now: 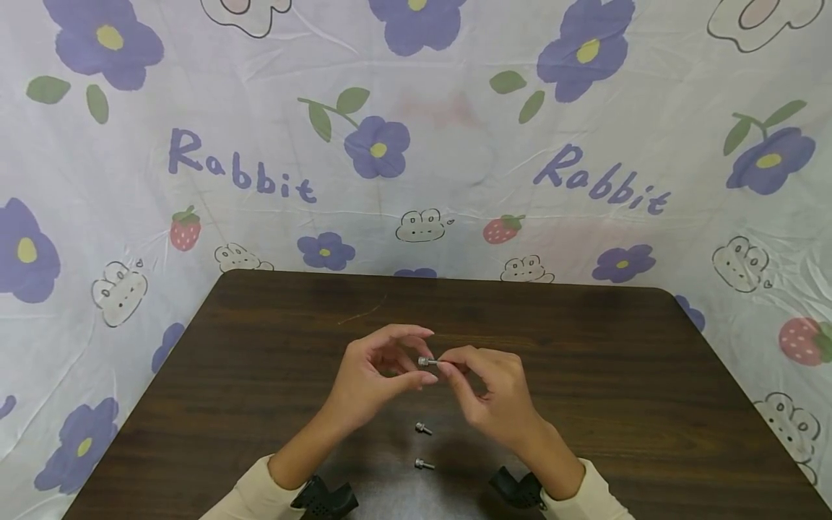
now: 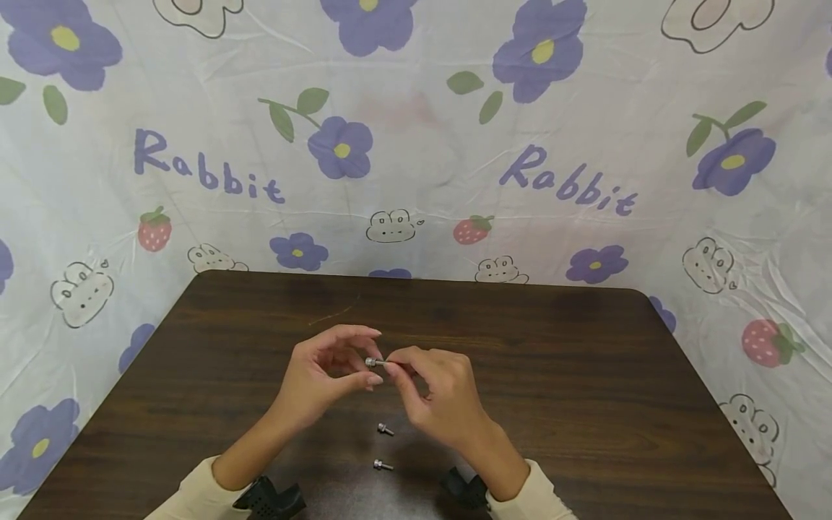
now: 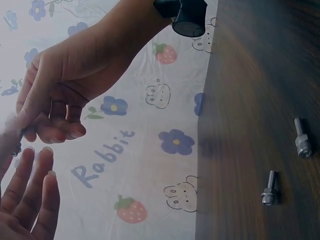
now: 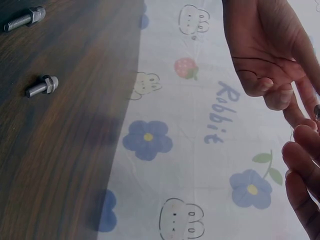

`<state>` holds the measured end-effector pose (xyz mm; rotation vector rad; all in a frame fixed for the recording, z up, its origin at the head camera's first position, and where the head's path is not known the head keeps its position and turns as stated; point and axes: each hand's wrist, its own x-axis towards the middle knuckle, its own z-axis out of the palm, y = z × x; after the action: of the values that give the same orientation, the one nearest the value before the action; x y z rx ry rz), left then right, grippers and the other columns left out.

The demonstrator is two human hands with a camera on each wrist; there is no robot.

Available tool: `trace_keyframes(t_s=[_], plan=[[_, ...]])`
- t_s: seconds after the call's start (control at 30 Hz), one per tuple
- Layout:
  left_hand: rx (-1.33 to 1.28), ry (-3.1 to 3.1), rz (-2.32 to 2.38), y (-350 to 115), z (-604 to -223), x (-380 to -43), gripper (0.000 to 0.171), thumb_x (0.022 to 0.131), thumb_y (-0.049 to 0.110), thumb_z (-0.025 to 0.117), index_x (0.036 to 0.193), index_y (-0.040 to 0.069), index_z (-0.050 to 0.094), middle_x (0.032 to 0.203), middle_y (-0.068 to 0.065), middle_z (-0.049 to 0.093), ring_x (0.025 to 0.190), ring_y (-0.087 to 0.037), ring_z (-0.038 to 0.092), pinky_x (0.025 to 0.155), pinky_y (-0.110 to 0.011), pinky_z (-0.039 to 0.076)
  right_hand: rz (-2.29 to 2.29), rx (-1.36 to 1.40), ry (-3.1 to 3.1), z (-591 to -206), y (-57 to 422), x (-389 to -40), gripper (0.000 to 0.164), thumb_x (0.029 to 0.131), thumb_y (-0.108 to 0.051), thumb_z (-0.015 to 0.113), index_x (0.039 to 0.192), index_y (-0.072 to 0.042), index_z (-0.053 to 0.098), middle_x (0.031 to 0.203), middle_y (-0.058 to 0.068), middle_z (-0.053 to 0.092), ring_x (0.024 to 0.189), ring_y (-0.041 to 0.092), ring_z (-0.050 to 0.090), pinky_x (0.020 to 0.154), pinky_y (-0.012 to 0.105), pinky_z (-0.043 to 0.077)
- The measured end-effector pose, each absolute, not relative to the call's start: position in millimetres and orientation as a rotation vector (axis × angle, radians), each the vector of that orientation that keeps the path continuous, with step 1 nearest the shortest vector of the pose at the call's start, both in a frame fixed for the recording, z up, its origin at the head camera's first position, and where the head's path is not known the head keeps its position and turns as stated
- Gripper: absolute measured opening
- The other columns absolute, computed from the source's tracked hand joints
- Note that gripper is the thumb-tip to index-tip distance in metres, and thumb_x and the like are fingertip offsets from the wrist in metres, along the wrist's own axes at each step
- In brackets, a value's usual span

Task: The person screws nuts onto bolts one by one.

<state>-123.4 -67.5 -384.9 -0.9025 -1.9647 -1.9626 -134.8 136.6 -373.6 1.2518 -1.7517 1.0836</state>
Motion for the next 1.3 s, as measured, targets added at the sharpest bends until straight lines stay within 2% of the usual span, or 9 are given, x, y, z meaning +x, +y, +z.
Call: trace_keyframes(t_s=[0.27,0.43,0.6,0.7,0.77,0.93,1.03,1.13,1.3], plan=[[-0.919,-1.926,-1.911,-65.8,-384.0,-122.0,0.02,0.086,-0.003,0.078,0.103,0.008,0.076,0.092,-0.006,0.072,0.061,-0.025,0.068,0.056,-0.038,0.061,1.09,1.256,-1.74,-374.4,136.7,-135.6,0.022,0.105,-0.019,0.058,0.093,-0.004,0.069,0.073,0.001,0.069,0.06,0.009,0.065,0.055,0.02,0.055],[-0.889,-1.959,-1.905,-66.0,-383.2,-120.8,0.017,0.088,0.001,0.078,0.103,0.009,0.077,0.086,-0.004,0.071,0.059,-0.029,0.066,0.054,-0.039,0.059,1.086,1.253,-1.729,-374.1,136.5,-135.4,0.022,0.105,-0.019,0.059,0.092,-0.003,0.069,0.072,0.001,0.069,0.059,0.009,0.064,0.054,0.02,0.054],[-0.851,-1.997,-1.923,-65.9,-383.2,-120.3,0.011,0.091,0.006,0.077,0.101,0.01,0.077,0.08,-0.006,0.07,0.059,-0.024,0.066,0.052,-0.039,0.058,1.088,1.257,-1.733,-373.9,136.0,-134.9,0.022,0.105,-0.018,0.058,0.092,-0.004,0.069,0.072,0.001,0.068,0.059,0.009,0.063,0.054,0.019,0.054],[-0.844,-2.002,-1.946,-65.6,-383.3,-120.3,0.009,0.092,0.008,0.076,0.101,0.01,0.077,0.079,-0.008,0.07,0.059,-0.023,0.066,0.053,-0.035,0.058,1.088,1.258,-1.739,-373.7,135.8,-134.6,0.022,0.105,-0.019,0.058,0.092,-0.004,0.068,0.071,0.001,0.068,0.059,0.008,0.063,0.054,0.019,0.054],[-0.849,-1.988,-1.969,-65.6,-383.2,-120.5,0.007,0.096,0.008,0.072,0.101,0.008,0.076,0.078,-0.01,0.071,0.059,-0.026,0.066,0.055,-0.035,0.06,1.086,1.255,-1.742,-373.5,135.8,-134.4,0.023,0.105,-0.019,0.058,0.092,-0.004,0.068,0.071,0.001,0.068,0.059,0.009,0.063,0.054,0.019,0.054],[-0.859,-1.938,-2.006,-66.2,-384.1,-121.5,0.017,0.104,0.009,0.059,0.11,0.001,0.073,0.083,-0.016,0.069,0.059,-0.031,0.066,0.058,-0.04,0.061,1.08,1.243,-1.741,-373.8,135.8,-134.2,0.023,0.105,-0.019,0.058,0.091,-0.004,0.068,0.071,0.001,0.068,0.058,0.009,0.063,0.051,0.02,0.053],[-0.855,-1.94,-2.016,-66.5,-383.3,-120.7,0.018,0.099,0.007,0.067,0.116,0.002,0.072,0.09,-0.015,0.07,0.06,-0.029,0.067,0.058,-0.042,0.061,1.078,1.24,-1.737,-374.0,136.0,-134.4,0.023,0.105,-0.019,0.058,0.091,-0.004,0.068,0.069,0.001,0.067,0.056,0.008,0.062,0.049,0.02,0.051],[-0.858,-1.962,-2.002,-66.3,-383.2,-120.2,0.021,0.092,0.004,0.075,0.112,0.006,0.074,0.089,-0.009,0.071,0.06,-0.026,0.067,0.058,-0.044,0.061,1.073,1.239,-1.743,-374.2,136.5,-134.9,0.023,0.105,-0.019,0.058,0.091,-0.005,0.068,0.069,0.0,0.067,0.056,0.007,0.061,0.049,0.019,0.05],[-0.874,-1.971,-1.987,-67.5,-385.1,-122.9,0.016,0.091,0.002,0.075,0.107,0.005,0.077,0.085,-0.009,0.071,0.061,-0.029,0.067,0.06,-0.04,0.062,1.073,1.228,-1.778,-376.4,136.6,-136.5,0.022,0.105,-0.02,0.058,0.092,-0.006,0.068,0.07,0.0,0.067,0.056,0.006,0.06,0.051,0.017,0.049]])
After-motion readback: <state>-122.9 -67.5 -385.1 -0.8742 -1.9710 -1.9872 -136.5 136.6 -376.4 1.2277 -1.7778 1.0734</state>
